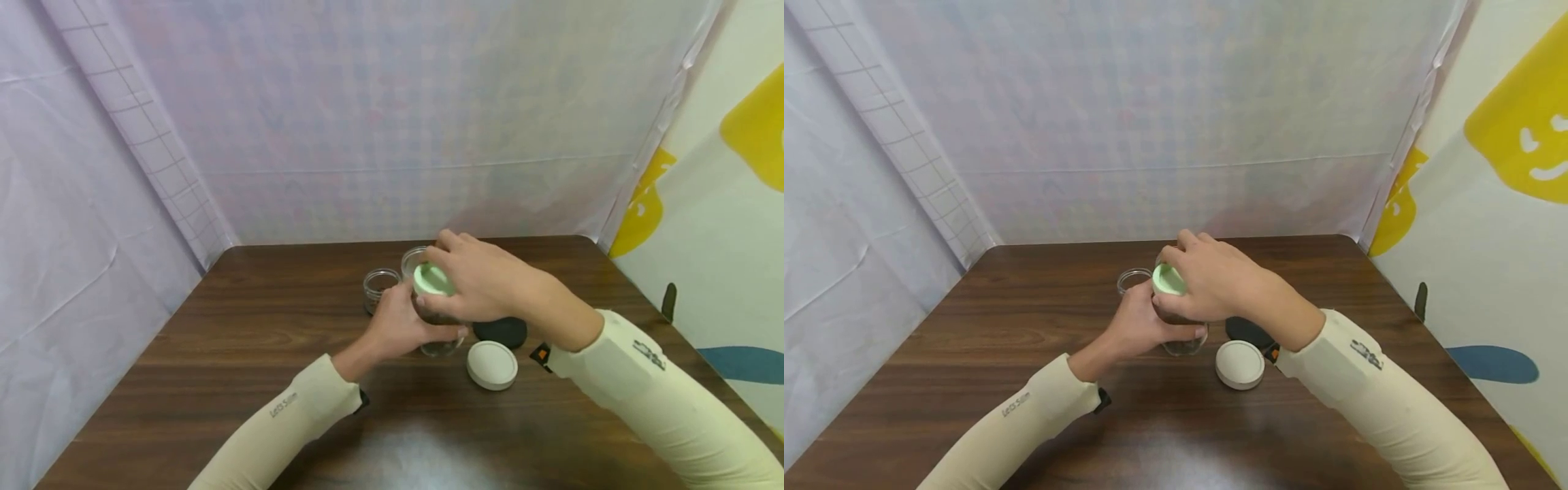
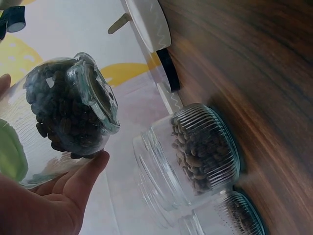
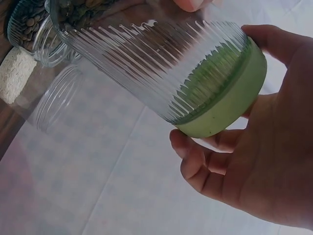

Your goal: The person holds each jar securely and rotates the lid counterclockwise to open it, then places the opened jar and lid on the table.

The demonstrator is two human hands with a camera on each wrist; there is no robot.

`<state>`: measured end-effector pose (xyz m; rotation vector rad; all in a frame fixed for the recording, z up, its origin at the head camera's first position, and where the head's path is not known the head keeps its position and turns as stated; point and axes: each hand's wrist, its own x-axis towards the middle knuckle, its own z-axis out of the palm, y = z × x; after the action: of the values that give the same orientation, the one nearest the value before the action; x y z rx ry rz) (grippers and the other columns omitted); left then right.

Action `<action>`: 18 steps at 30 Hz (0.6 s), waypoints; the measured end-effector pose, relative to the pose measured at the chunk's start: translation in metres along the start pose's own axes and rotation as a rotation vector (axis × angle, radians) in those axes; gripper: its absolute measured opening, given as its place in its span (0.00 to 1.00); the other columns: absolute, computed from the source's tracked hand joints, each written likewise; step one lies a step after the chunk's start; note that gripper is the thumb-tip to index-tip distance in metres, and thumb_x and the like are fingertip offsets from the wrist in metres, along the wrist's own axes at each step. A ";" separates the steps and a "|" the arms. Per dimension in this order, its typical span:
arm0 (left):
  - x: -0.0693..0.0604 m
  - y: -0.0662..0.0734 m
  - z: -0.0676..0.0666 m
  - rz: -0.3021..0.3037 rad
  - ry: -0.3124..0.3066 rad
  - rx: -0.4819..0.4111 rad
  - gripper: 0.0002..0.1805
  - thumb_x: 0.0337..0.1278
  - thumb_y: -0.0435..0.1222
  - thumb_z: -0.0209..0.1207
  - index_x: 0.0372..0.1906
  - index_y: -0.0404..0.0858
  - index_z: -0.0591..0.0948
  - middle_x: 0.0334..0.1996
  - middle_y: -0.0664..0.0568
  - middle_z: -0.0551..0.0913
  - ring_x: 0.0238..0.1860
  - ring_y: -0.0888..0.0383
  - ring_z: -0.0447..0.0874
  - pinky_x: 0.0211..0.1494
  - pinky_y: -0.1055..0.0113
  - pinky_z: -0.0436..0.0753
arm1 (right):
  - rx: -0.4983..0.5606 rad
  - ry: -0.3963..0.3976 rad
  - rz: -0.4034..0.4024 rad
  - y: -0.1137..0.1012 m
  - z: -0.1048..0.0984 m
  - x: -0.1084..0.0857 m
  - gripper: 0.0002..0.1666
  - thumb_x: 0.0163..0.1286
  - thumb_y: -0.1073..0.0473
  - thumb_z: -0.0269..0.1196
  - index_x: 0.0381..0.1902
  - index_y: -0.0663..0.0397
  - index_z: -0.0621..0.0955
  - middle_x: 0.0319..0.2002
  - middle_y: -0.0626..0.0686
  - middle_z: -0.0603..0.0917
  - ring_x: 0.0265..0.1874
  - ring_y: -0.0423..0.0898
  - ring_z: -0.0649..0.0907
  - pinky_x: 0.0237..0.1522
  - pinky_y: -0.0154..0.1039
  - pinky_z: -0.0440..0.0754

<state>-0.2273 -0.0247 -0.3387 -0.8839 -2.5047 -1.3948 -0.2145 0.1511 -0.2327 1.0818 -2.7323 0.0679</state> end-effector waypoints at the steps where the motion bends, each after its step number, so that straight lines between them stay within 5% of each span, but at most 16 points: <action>1: 0.000 0.000 0.000 0.003 0.000 -0.001 0.44 0.41 0.57 0.77 0.67 0.58 0.70 0.54 0.66 0.82 0.52 0.67 0.82 0.52 0.66 0.84 | 0.005 -0.001 -0.007 0.000 0.000 0.000 0.35 0.70 0.32 0.57 0.67 0.44 0.76 0.51 0.52 0.75 0.40 0.48 0.75 0.34 0.41 0.76; 18: -0.004 -0.003 -0.002 -0.045 0.002 -0.047 0.49 0.38 0.58 0.78 0.68 0.57 0.68 0.55 0.63 0.80 0.52 0.65 0.82 0.51 0.64 0.84 | 0.098 -0.052 -0.094 -0.002 -0.006 -0.003 0.34 0.64 0.47 0.60 0.69 0.40 0.73 0.59 0.50 0.74 0.46 0.48 0.74 0.39 0.42 0.75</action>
<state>-0.2259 -0.0289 -0.3413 -0.8389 -2.5150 -1.4736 -0.2103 0.1523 -0.2272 1.2539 -2.7452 0.1638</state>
